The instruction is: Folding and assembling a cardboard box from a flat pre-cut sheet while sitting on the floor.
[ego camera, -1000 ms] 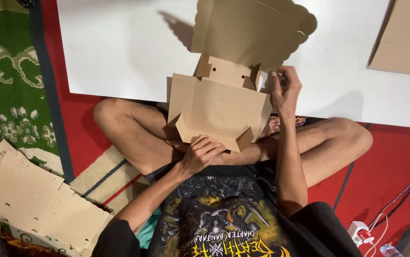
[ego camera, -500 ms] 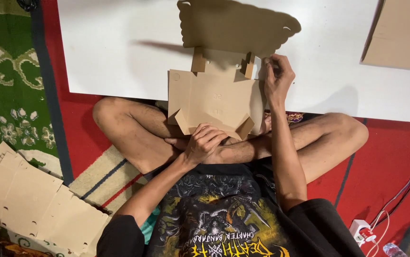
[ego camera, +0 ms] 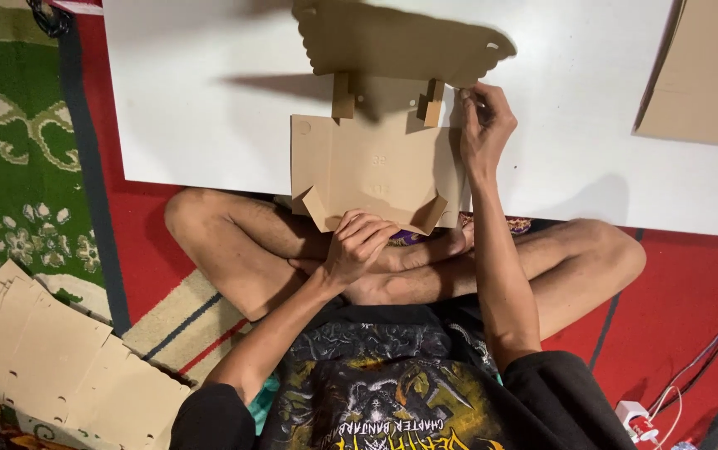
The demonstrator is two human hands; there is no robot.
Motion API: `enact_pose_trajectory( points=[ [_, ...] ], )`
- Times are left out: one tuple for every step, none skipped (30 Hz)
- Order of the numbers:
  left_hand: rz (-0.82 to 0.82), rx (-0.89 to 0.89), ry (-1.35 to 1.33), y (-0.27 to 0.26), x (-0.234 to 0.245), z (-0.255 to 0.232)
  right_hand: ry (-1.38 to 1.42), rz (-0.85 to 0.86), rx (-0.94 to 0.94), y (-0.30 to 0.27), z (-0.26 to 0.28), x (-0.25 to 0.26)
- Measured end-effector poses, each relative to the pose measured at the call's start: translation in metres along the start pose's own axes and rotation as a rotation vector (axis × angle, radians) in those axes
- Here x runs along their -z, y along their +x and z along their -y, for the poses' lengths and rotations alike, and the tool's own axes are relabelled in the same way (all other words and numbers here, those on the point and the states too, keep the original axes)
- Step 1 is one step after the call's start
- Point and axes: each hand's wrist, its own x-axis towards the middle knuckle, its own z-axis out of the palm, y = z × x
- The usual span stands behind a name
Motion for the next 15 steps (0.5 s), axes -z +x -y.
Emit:
enact_pose_trajectory(
  points=[
    [0.000, 0.000, 0.000, 0.013, 0.007, -0.004, 0.000, 0.000, 0.000, 0.004, 0.006, -0.002],
    [0.036, 0.046, -0.004, 0.026, 0.014, -0.007, -0.001, 0.008, 0.019, 0.008, 0.012, -0.004],
    [0.071, 0.091, -0.008, 0.040, 0.021, -0.011, -0.003, 0.015, 0.040, 0.014, 0.018, -0.005],
    [0.071, 0.088, -0.007, 0.046, 0.022, -0.010, -0.002, 0.013, 0.041, 0.016, 0.023, -0.006],
    [0.083, 0.096, -0.016, 0.052, 0.022, -0.008, -0.012, 0.016, 0.018, 0.019, 0.028, -0.007],
    [0.095, 0.104, -0.024, 0.058, 0.023, -0.007, -0.022, 0.019, -0.005, 0.022, 0.033, -0.008],
    [0.093, 0.101, -0.023, 0.058, 0.016, 0.000, -0.021, 0.018, -0.002, 0.023, 0.027, -0.009],
    [0.036, 0.069, -0.013, 0.057, 0.009, 0.007, -0.034, 0.013, -0.028, 0.023, 0.022, -0.009],
    [-0.022, 0.039, -0.006, 0.056, 0.001, 0.013, -0.048, 0.008, -0.056, 0.021, 0.016, -0.009],
    [-0.024, 0.038, -0.006, 0.060, 0.004, 0.014, -0.049, 0.008, -0.054, 0.021, 0.019, -0.008],
    [-0.015, 0.027, 0.000, 0.063, 0.008, 0.014, -0.036, 0.012, -0.054, 0.019, 0.022, -0.006],
    [-0.007, 0.016, 0.006, 0.066, 0.012, 0.014, -0.024, 0.017, -0.054, 0.017, 0.024, -0.005],
    [-0.003, 0.018, 0.005, 0.064, 0.011, 0.014, -0.024, 0.017, -0.058, 0.014, 0.028, -0.001],
    [0.010, 0.015, 0.007, 0.061, 0.011, 0.015, -0.033, -0.005, -0.042, 0.010, 0.032, 0.002],
    [0.022, 0.010, 0.010, 0.060, 0.010, 0.015, -0.041, -0.028, -0.023, 0.008, 0.036, 0.005]
  ],
)
